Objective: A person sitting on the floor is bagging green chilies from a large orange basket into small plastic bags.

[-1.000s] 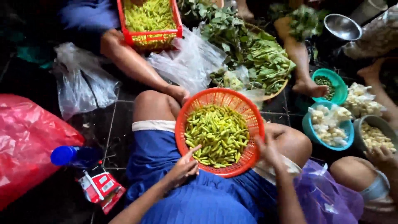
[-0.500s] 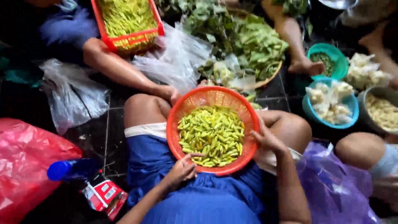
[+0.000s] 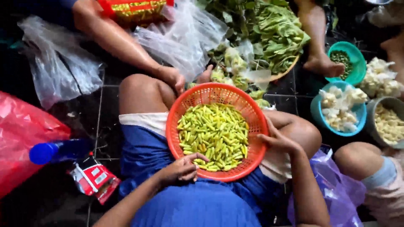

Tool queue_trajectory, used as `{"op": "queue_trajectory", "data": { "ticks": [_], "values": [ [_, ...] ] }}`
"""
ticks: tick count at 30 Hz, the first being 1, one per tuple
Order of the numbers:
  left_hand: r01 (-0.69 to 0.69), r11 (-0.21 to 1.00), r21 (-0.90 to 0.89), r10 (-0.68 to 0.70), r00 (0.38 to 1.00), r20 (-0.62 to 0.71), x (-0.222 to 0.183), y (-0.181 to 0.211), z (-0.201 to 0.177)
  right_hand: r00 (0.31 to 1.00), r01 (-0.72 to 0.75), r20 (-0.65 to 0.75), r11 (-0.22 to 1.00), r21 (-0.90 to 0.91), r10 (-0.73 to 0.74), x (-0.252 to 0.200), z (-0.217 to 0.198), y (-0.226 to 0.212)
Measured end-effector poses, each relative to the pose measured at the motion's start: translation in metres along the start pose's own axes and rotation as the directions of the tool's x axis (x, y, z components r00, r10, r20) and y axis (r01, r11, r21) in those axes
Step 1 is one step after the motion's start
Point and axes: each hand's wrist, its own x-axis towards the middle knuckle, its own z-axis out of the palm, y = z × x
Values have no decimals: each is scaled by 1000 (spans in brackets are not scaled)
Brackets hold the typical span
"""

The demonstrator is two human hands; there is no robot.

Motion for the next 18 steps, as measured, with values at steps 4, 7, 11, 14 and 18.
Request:
{"op": "queue_trajectory", "data": {
  "ticks": [4,7,11,14,18],
  "values": [
    [60,998,-36,-60,998,0,6,13,-1,990,-138,-24,981,-138,136,7,-14,-6],
    [81,996,-45,-81,997,1,8,18,-3,988,-134,-105,973,-189,115,18,-29,-62],
    [117,990,-82,-115,993,27,12,17,-13,930,-147,-368,910,-387,-6,91,-53,-42],
    [128,987,-98,-123,991,52,13,24,-17,972,-67,-235,974,-215,15,163,-44,-76],
    [152,980,-126,-149,988,34,15,29,-18,987,-158,-81,957,-245,142,264,-39,-65]
  ]
}}
